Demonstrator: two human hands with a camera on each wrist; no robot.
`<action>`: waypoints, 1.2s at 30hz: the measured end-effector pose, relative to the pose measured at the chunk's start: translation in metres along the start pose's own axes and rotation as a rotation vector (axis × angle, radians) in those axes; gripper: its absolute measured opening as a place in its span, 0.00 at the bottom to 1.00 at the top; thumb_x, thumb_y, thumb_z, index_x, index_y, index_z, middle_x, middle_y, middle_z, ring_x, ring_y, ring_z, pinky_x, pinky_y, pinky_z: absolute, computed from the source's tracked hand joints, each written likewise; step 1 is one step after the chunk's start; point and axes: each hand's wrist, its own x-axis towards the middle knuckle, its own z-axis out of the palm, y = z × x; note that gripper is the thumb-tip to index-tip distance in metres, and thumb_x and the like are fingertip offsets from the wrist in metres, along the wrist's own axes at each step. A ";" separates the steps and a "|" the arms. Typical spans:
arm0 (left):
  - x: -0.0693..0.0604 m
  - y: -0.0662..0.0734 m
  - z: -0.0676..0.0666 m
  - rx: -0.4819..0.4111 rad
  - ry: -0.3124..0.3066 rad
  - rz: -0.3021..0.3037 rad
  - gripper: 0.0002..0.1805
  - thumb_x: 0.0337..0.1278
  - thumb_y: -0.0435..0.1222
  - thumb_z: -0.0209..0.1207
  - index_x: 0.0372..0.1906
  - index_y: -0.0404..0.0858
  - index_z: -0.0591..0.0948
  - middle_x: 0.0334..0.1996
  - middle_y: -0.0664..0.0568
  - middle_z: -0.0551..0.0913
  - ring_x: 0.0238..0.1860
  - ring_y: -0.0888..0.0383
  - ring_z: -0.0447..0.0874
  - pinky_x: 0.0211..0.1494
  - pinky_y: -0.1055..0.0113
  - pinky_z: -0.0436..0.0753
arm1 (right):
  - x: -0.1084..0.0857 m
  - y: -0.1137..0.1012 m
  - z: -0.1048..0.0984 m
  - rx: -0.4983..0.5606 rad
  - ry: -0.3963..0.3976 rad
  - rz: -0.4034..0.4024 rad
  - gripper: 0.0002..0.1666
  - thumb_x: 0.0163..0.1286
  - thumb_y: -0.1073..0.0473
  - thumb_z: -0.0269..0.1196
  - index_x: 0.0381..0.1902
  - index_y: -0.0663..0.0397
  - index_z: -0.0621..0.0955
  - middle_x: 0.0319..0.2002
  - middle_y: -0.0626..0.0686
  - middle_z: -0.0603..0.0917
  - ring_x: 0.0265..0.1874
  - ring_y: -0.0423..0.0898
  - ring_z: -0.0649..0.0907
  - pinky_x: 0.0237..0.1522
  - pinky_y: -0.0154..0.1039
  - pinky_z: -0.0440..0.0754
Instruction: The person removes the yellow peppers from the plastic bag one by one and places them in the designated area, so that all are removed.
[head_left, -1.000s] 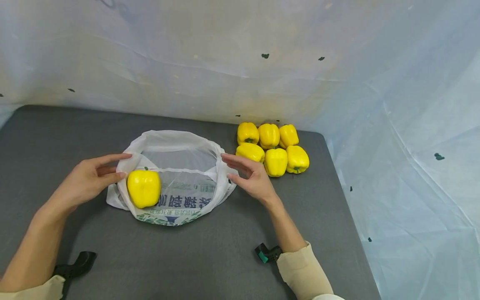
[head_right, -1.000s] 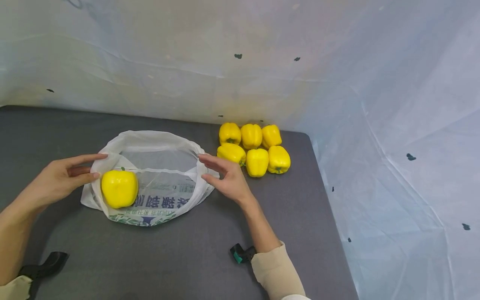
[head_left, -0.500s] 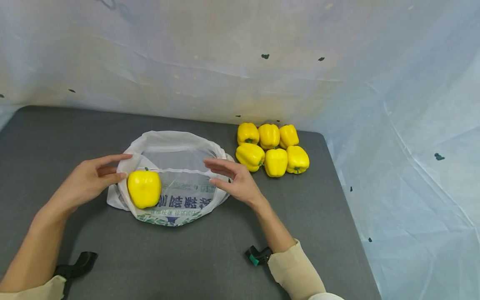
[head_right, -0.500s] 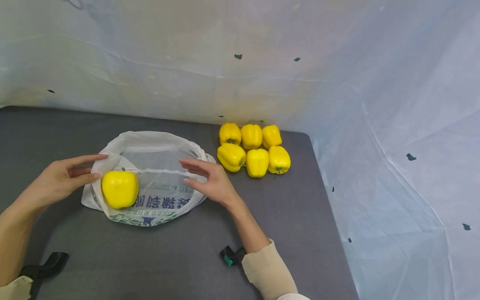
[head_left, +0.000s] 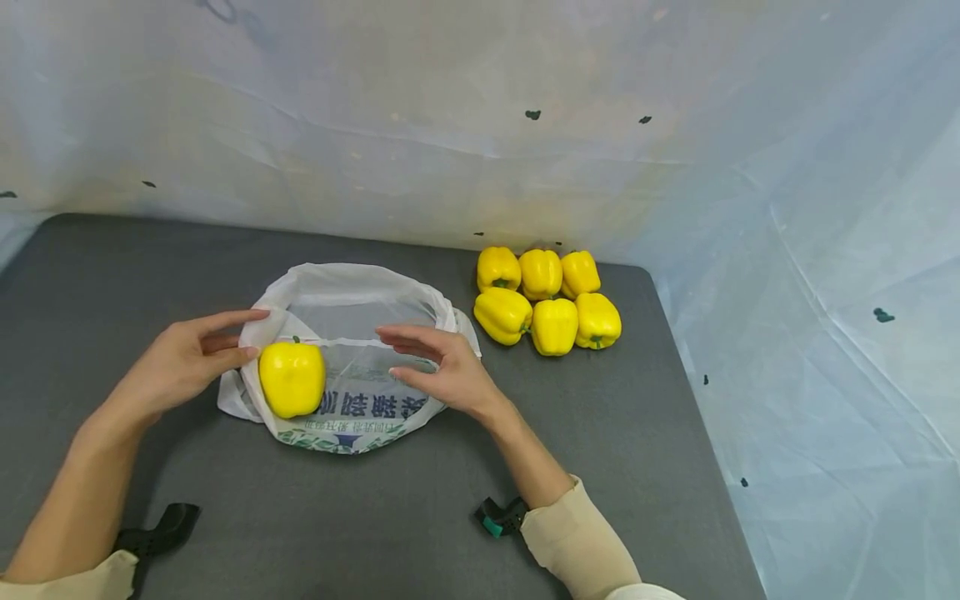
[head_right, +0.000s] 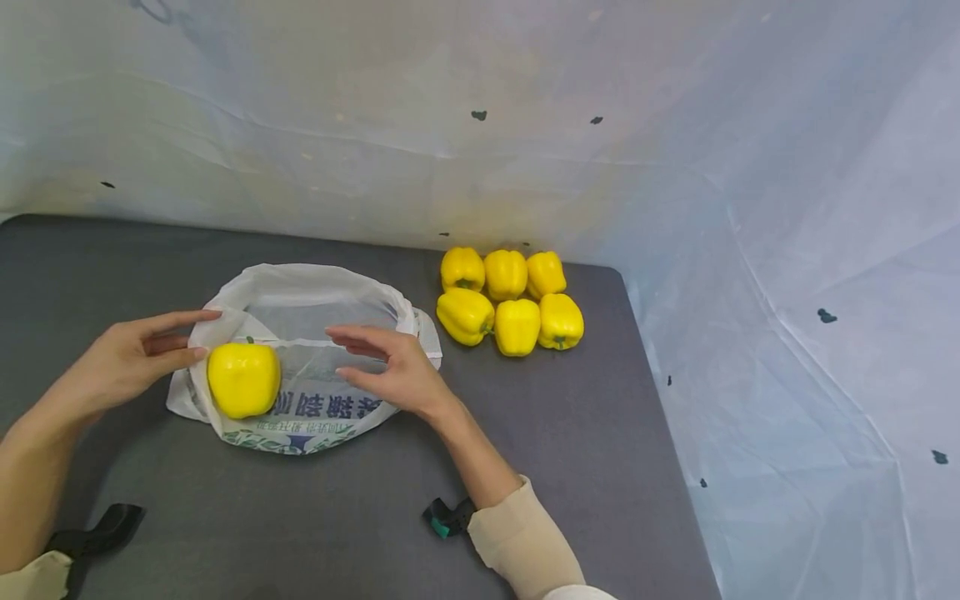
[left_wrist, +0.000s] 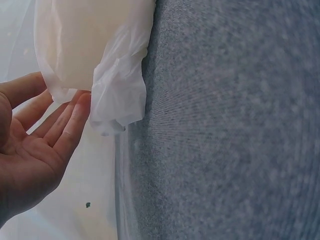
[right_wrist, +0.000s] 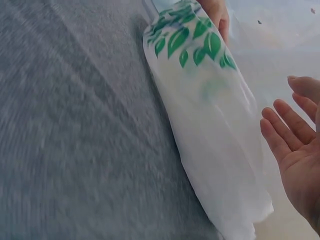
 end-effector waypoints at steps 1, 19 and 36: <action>0.000 0.000 0.000 0.000 -0.001 -0.002 0.32 0.67 0.42 0.62 0.72 0.39 0.69 0.61 0.24 0.72 0.55 0.31 0.78 0.51 0.38 0.80 | 0.001 -0.001 0.002 -0.007 -0.005 0.003 0.28 0.62 0.79 0.64 0.61 0.78 0.73 0.60 0.70 0.77 0.59 0.62 0.78 0.62 0.50 0.76; -0.003 0.000 -0.001 0.001 -0.014 -0.008 0.32 0.68 0.43 0.62 0.73 0.40 0.68 0.64 0.24 0.69 0.56 0.30 0.76 0.53 0.35 0.77 | 0.023 0.010 0.033 -0.104 -0.118 0.050 0.35 0.63 0.71 0.68 0.67 0.67 0.71 0.65 0.61 0.75 0.64 0.52 0.76 0.64 0.38 0.74; 0.001 -0.003 -0.001 -0.012 -0.029 0.020 0.31 0.68 0.41 0.62 0.72 0.38 0.68 0.66 0.24 0.66 0.59 0.27 0.74 0.49 0.41 0.82 | 0.050 0.030 0.057 -0.530 -0.305 0.178 0.47 0.63 0.48 0.71 0.75 0.48 0.64 0.71 0.45 0.69 0.66 0.38 0.71 0.65 0.23 0.63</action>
